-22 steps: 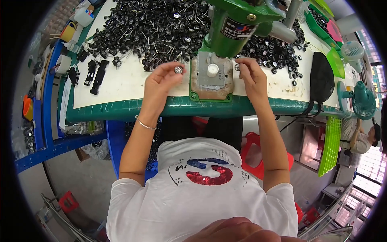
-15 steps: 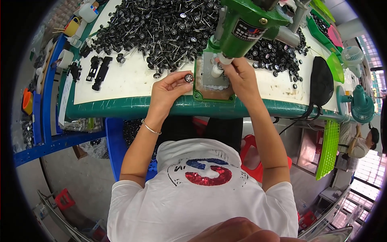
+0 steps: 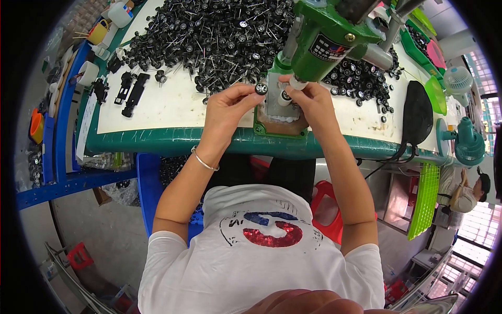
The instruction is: The person assembles toy car wheels and axles by placing them into a fixture and pressing them together using a manual press.
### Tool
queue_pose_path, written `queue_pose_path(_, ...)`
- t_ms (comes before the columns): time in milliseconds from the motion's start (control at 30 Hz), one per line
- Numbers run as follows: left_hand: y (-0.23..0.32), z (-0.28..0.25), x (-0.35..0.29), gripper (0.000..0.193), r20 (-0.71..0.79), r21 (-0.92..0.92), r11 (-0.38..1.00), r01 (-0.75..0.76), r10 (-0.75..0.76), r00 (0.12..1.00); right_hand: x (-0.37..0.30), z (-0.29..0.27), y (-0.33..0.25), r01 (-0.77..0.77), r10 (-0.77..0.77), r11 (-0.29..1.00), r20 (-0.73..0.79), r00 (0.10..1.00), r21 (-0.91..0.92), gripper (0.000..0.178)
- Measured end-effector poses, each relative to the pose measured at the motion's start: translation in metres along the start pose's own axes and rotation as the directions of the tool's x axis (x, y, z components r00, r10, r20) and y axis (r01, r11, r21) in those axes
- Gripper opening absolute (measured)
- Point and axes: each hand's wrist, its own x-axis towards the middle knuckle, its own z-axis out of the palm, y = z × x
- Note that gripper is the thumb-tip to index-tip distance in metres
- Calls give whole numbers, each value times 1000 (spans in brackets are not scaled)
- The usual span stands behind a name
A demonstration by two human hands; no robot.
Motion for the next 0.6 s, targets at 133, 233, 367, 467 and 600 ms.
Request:
queue_pose_path(133,3,8,4,14,15,28,1000,-9,8,1000,7,-2,-8,-115,110,989,56,992,97,20)
queue_pose_path(233,13,14,10,13,62,209,976,-68,56,997,9,-5,-9,-99,92,988,65,994,115,20)
queue_pose_path(367,13,22,15,13,117,223,966,-131,107,987,16,-16,-6,-101,96,992,65,993,79,23)
queue_pose_path(467,14,26,21,13,166,214,966,-144,110,980,14,-23,-13,-97,96,990,15,995,103,23)
queue_pose_path(600,12,34,20,14,173,38,995,-91,83,981,16,-60,-36,125,-106,984,-148,983,127,20)
